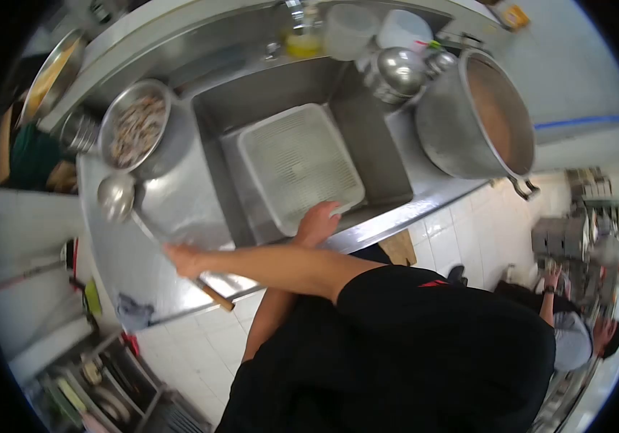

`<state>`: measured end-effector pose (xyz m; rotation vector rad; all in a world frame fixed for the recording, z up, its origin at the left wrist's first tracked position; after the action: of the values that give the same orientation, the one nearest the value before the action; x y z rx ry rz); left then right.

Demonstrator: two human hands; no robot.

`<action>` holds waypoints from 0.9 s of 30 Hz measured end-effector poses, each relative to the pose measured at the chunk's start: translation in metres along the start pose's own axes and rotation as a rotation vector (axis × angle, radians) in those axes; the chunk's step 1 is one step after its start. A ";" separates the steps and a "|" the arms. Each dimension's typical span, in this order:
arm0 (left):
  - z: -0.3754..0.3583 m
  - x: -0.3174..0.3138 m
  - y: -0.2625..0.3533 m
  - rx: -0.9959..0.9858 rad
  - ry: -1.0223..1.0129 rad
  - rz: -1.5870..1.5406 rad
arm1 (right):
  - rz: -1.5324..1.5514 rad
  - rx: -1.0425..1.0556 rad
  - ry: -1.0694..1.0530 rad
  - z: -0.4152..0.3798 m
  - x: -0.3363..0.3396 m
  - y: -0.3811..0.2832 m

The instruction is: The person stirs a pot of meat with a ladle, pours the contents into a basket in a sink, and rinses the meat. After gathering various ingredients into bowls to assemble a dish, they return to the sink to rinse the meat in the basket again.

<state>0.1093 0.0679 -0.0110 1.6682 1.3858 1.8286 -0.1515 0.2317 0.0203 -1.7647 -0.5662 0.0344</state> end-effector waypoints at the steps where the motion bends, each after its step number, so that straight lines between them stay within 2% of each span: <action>1: 0.006 -0.002 0.001 -0.029 -0.001 0.004 | 0.006 0.073 0.015 0.011 -0.020 0.009; 2: 0.008 -0.006 -0.002 -0.028 -0.014 -0.001 | 0.007 0.141 0.038 0.026 -0.045 0.028; 3: 0.009 -0.013 -0.012 -0.030 -0.031 -0.004 | 0.005 0.208 0.065 0.020 -0.023 0.022; 4: 0.012 -0.018 -0.019 -0.032 -0.025 -0.031 | 0.025 0.184 0.018 0.012 -0.005 0.024; 5: 0.012 -0.022 -0.026 -0.024 -0.016 -0.056 | 0.052 0.166 -0.037 -0.024 0.024 -0.003; 7: 0.011 -0.022 -0.031 0.000 -0.082 -0.049 | 0.310 0.398 0.166 -0.051 0.061 0.017; 8: 0.010 -0.021 -0.037 0.041 -0.115 -0.066 | 0.333 0.377 0.206 -0.083 0.093 0.020; 10: 0.012 -0.018 -0.051 0.145 -0.176 -0.099 | 0.294 0.141 0.354 -0.170 0.162 0.045; 11: 0.022 -0.008 -0.052 0.084 -0.133 -0.021 | 0.285 0.020 0.418 -0.216 0.196 0.057; 13: 0.018 -0.004 -0.066 0.014 -0.095 0.125 | 0.243 -0.150 0.696 -0.324 0.256 0.096; 14: 0.005 -0.005 -0.071 0.034 -0.109 0.071 | 0.206 -0.217 0.821 -0.380 0.280 0.100; 15: 0.008 0.003 -0.073 0.037 -0.114 0.033 | 0.347 -0.215 0.955 -0.432 0.297 0.094; 16: 0.034 0.012 -0.064 0.005 -0.073 -0.019 | 0.316 -0.169 1.133 -0.481 0.311 0.069; 17: 0.050 0.012 -0.067 0.025 -0.089 -0.003 | 0.301 -0.217 1.298 -0.531 0.318 0.060; 18: 0.056 0.008 -0.079 0.050 -0.112 0.017 | 0.228 -0.209 1.460 -0.572 0.321 0.042; 20: 0.073 0.002 -0.096 0.130 -0.157 0.020 | -0.143 -0.224 1.778 -0.646 0.324 0.025; 21: 0.082 0.003 -0.101 0.116 -0.155 0.044 | -0.368 -0.331 1.899 -0.669 0.327 0.012; 23: 0.100 -0.003 -0.105 0.084 -0.156 0.084 | -0.600 -0.313 2.038 -0.697 0.344 0.005; 25: 0.111 -0.011 -0.107 0.097 -0.222 0.125 | -1.089 -0.184 1.826 -0.695 0.367 0.004; 27: 0.119 -0.022 -0.131 0.089 -0.254 0.143 | -0.969 -0.042 1.688 -0.700 0.392 0.023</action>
<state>0.1730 0.1674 -0.1447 2.0113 1.2849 1.5761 0.4233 -0.2543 0.3003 -0.8418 -0.0496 -1.9036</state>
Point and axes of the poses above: each hand's wrist, its own z-axis towards the middle knuckle, its own x-axis out of the back of the hand, y = z × x, the point moved 7 cm from there along z, towards the middle knuckle, and after that the axes turned 10 degrees about z, right-handed, at the moved point
